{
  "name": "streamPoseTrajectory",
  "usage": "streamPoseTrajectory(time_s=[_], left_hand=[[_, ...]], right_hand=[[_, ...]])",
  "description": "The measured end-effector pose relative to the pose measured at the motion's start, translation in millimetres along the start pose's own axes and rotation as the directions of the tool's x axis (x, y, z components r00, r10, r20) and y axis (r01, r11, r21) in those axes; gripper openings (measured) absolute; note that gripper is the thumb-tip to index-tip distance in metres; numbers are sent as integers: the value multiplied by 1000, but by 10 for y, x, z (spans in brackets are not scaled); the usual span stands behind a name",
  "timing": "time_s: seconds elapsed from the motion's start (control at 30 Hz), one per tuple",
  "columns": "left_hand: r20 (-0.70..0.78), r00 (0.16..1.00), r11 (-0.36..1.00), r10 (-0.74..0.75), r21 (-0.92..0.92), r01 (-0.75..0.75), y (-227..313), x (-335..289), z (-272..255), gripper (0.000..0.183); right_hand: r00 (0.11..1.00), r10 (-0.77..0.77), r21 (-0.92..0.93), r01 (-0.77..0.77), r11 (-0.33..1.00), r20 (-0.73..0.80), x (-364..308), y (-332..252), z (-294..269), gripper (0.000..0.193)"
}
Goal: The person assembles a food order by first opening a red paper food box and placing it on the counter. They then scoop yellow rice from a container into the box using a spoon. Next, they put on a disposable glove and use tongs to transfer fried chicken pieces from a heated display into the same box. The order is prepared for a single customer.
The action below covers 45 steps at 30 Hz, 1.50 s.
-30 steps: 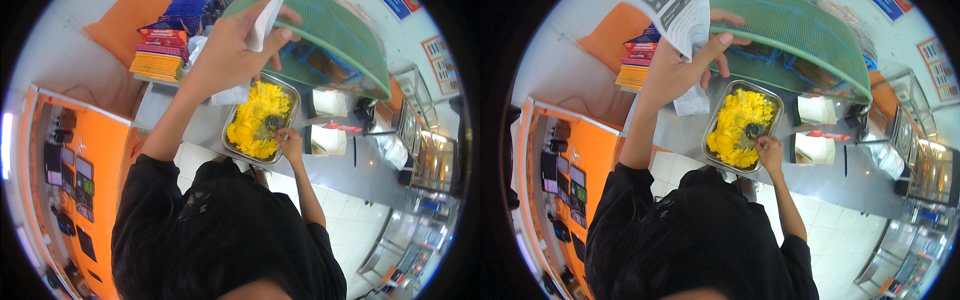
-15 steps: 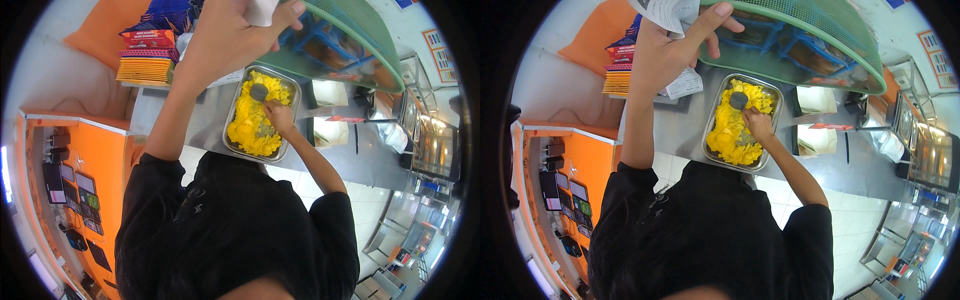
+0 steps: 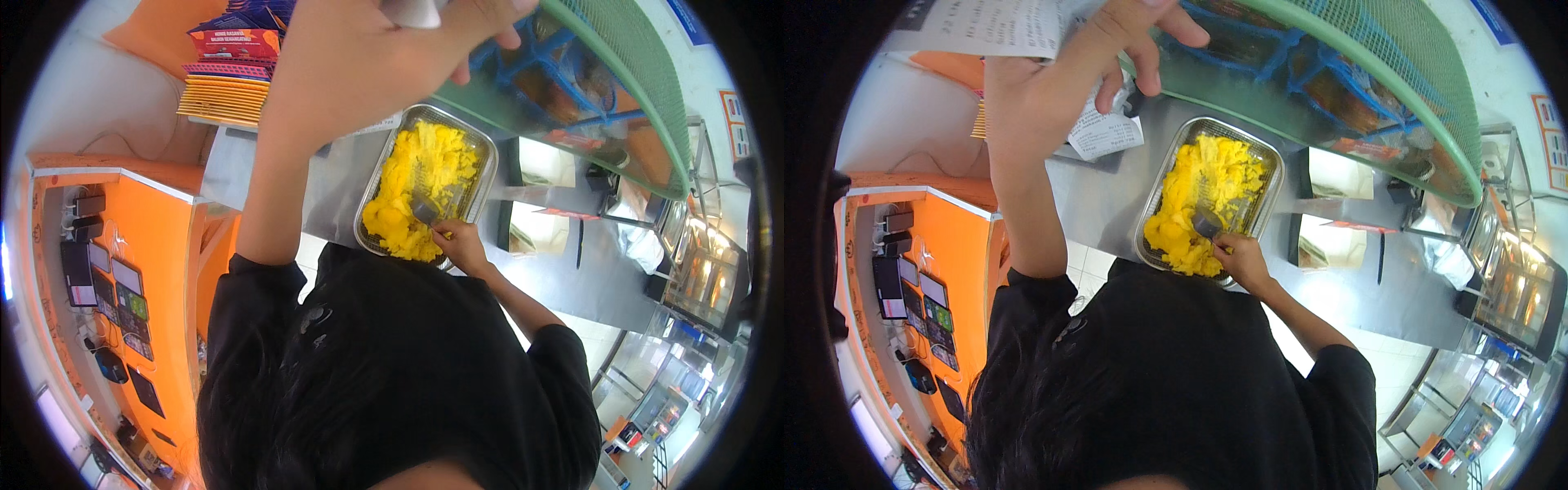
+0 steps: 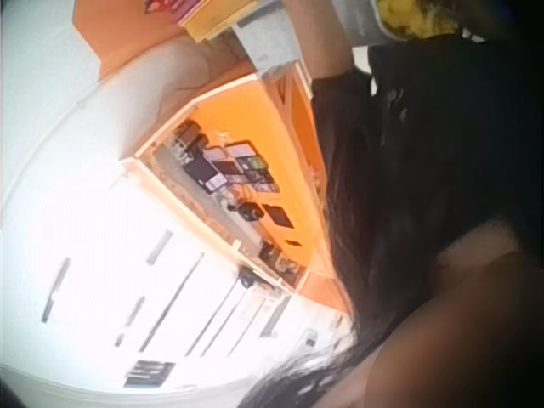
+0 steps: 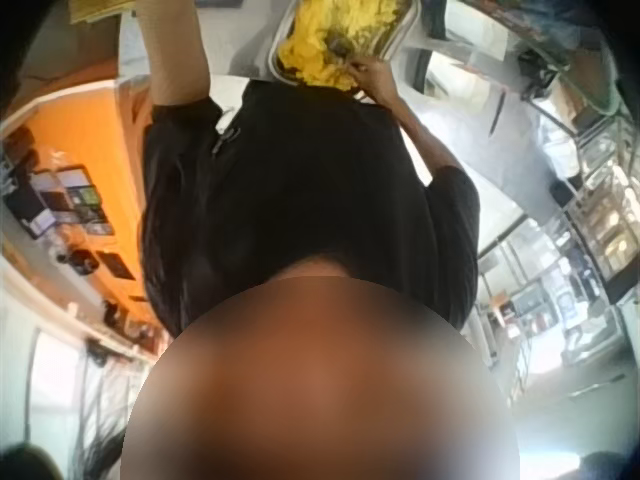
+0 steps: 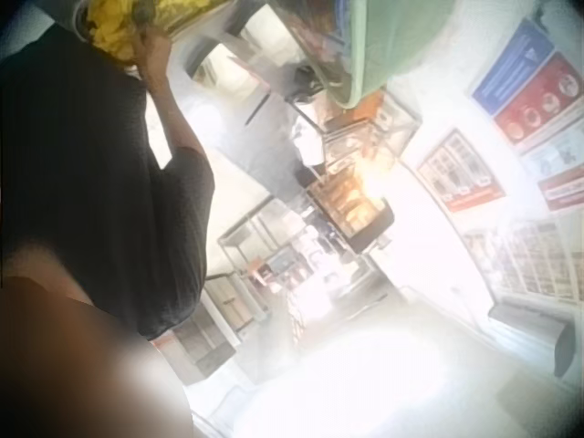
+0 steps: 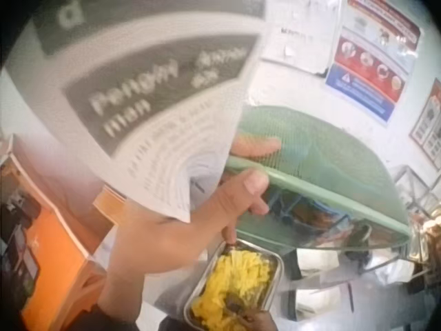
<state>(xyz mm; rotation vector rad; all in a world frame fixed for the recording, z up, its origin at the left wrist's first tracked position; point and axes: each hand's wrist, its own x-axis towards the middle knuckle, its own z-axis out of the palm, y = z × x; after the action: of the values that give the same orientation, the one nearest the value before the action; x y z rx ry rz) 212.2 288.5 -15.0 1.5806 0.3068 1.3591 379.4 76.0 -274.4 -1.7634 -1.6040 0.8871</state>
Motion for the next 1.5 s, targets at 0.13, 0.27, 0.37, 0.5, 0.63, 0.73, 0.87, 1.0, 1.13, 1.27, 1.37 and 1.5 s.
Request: streamPoseTrajectory(time_s=[0.13, 0.27, 0.37, 0.5, 0.63, 0.73, 0.87, 1.0, 1.13, 1.27, 1.37, 1.5], left_hand=[[-21, 999, 996, -44, 74, 46, 115, 31, 3, 28], [-35, 975, 940, -219, 260, 220, 250, 67, 10, 29], [-75, 974, 946, -212, 235, 224, 278, 61, 73, 32], [-65, 961, 938, -268, 210, 275, 283, 72, 39, 36], [-54, 974, 953, -221, 201, 228, 204, 74, 14, 39], [-38, 982, 961, -185, 202, 189, 176, 46, 10, 39], [-39, 978, 948, -207, 237, 211, 205, 47, -5, 41], [-12, 983, 945, -184, 271, 180, 227, 68, 6, 42], [-6, 988, 935, -153, 323, 147, 231, 50, 14, 42], [-7, 992, 948, -125, 294, 122, 210, 46, 12, 42], [-4, 997, 948, -73, 311, 71, 198, 48, 19, 42], [14, 994, 959, -107, 266, 99, 212, 49, 10, 42]], right_hand=[[853, 462, 274, -517, 811, 242, -114, -42, -193, 12], [725, 511, 579, -683, 445, 462, -53, -15, -397, 11], [727, 455, 682, -669, 296, 515, -101, -41, -475, 11], [769, 469, 675, -623, 396, 435, -57, -91, -521, 8], [972, 224, 279, -196, 940, -73, 309, -53, -361, 8], [973, -173, -77, 163, 984, -151, 463, 48, -171, 10], [959, -262, -145, 276, 950, 110, 231, 190, -191, 10], [938, -259, -193, 305, 933, 229, -8, 153, -249, 11], [906, -221, -255, 323, 911, 360, -227, 22, -242, 13], [906, -207, -50, 242, 969, 369, -211, 69, -357, 14], [913, 63, 192, -151, 970, 403, -12, 159, -499, 14], [632, 432, 435, -766, 474, 643, 123, 121, -610, 12]])
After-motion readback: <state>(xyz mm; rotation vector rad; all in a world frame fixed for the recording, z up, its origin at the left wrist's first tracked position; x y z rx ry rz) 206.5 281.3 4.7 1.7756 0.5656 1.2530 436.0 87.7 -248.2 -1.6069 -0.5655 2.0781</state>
